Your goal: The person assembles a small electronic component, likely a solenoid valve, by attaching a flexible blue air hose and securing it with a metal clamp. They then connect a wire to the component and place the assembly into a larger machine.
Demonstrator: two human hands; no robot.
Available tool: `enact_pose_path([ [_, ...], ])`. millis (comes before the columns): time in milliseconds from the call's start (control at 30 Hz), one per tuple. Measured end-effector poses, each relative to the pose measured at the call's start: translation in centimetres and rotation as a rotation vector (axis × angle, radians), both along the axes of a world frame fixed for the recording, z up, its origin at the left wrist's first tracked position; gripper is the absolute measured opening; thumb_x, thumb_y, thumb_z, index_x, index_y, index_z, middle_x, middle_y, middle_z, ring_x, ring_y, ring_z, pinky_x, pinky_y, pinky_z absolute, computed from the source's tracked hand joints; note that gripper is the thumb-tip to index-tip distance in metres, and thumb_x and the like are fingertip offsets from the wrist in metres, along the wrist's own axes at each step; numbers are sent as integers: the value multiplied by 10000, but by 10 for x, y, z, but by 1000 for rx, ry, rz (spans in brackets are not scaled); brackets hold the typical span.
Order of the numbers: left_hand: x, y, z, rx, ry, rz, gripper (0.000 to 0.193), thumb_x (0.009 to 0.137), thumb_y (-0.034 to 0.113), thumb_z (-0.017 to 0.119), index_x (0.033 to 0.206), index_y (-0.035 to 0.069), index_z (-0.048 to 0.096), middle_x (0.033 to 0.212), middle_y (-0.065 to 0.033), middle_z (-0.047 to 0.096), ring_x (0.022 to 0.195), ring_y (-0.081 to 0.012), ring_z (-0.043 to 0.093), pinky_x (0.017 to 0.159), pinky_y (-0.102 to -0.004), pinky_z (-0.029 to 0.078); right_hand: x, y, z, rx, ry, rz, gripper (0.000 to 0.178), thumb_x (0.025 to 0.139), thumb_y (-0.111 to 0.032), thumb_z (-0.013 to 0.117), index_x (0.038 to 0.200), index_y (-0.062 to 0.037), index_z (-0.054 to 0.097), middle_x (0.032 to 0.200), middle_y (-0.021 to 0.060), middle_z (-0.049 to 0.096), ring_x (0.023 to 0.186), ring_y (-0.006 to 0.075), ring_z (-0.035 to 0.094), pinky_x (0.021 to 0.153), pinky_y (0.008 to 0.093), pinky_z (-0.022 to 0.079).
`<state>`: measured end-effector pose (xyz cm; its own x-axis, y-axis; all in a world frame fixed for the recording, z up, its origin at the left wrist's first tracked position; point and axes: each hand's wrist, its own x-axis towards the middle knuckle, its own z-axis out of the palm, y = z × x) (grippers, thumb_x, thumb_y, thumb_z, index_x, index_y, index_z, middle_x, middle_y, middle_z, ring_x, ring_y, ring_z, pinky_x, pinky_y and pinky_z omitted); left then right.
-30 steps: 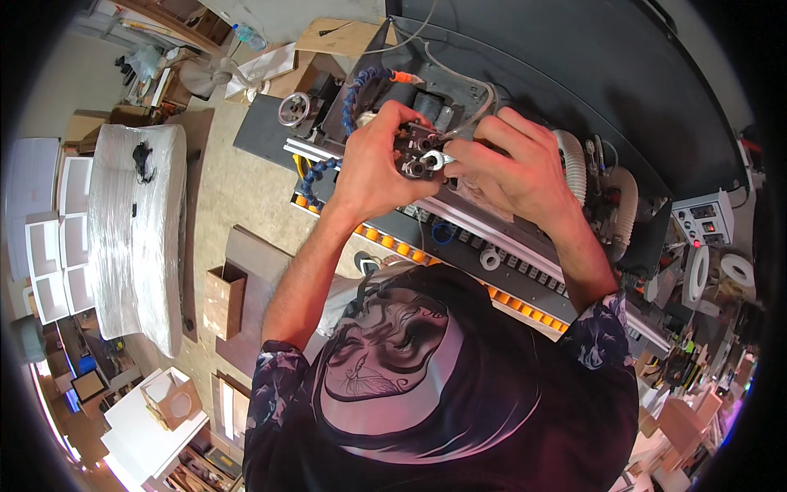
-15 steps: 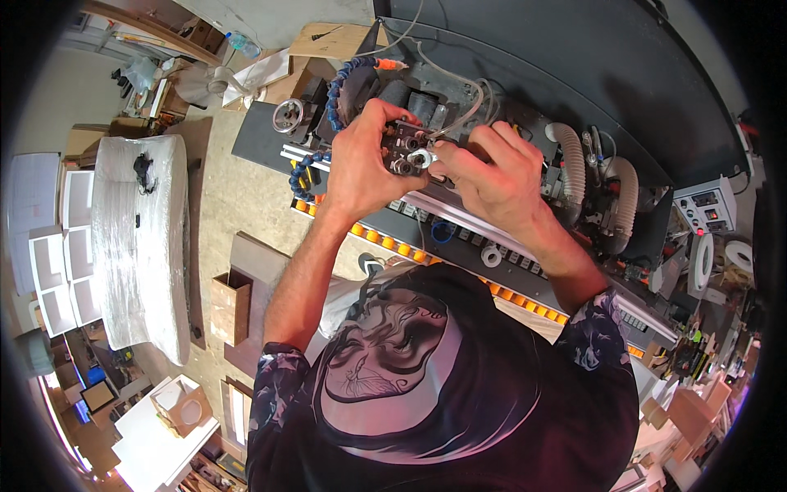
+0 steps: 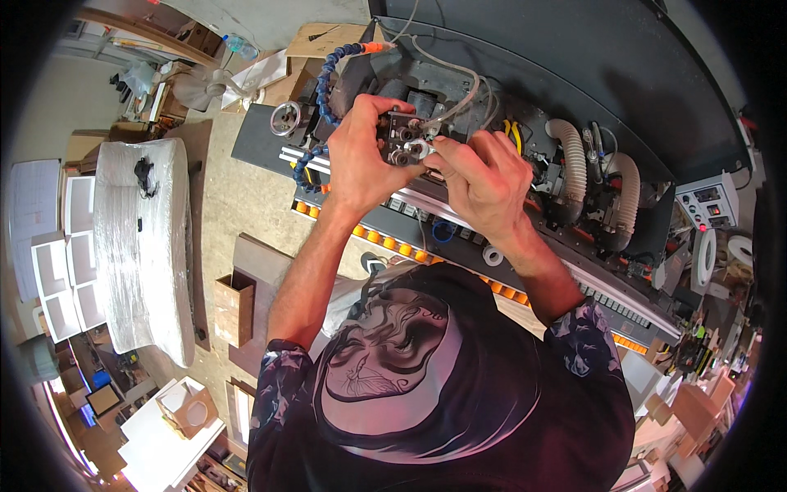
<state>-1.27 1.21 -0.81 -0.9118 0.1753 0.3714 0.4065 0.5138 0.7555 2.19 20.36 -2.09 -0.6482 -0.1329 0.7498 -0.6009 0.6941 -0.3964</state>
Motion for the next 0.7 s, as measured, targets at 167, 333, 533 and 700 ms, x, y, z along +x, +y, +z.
enact_pose_path([
  [167,0,3,0,30,-30,-1,703,638,110,1006,1193,65,579,1172,-73,784,1011,-179,783,836,-313,620,2,-8,-7,-78,11,-42,221,816,-166,893,999,-119,777,668,35,547,588,239,514,537,377,405],
  [333,-2,1,-5,22,-40,-17,714,639,179,1026,1188,63,584,1133,-79,766,990,-209,776,828,-336,624,7,-10,-14,-76,-37,-80,264,812,-221,891,1052,-190,783,695,19,526,615,234,539,521,381,409],
  [533,-6,1,3,26,-156,-120,748,665,215,1019,1246,55,576,1133,-102,757,1029,-243,765,868,-358,613,0,3,-13,-88,-46,11,270,825,-139,883,1069,-113,770,669,42,546,592,236,527,538,377,412],
  [700,-10,-9,8,108,-255,-308,770,706,223,1011,1313,42,573,1159,-117,765,1064,-234,762,913,-371,605,-5,18,-6,-70,-81,41,223,814,-207,883,1004,-154,782,686,34,538,613,235,551,546,382,437],
])
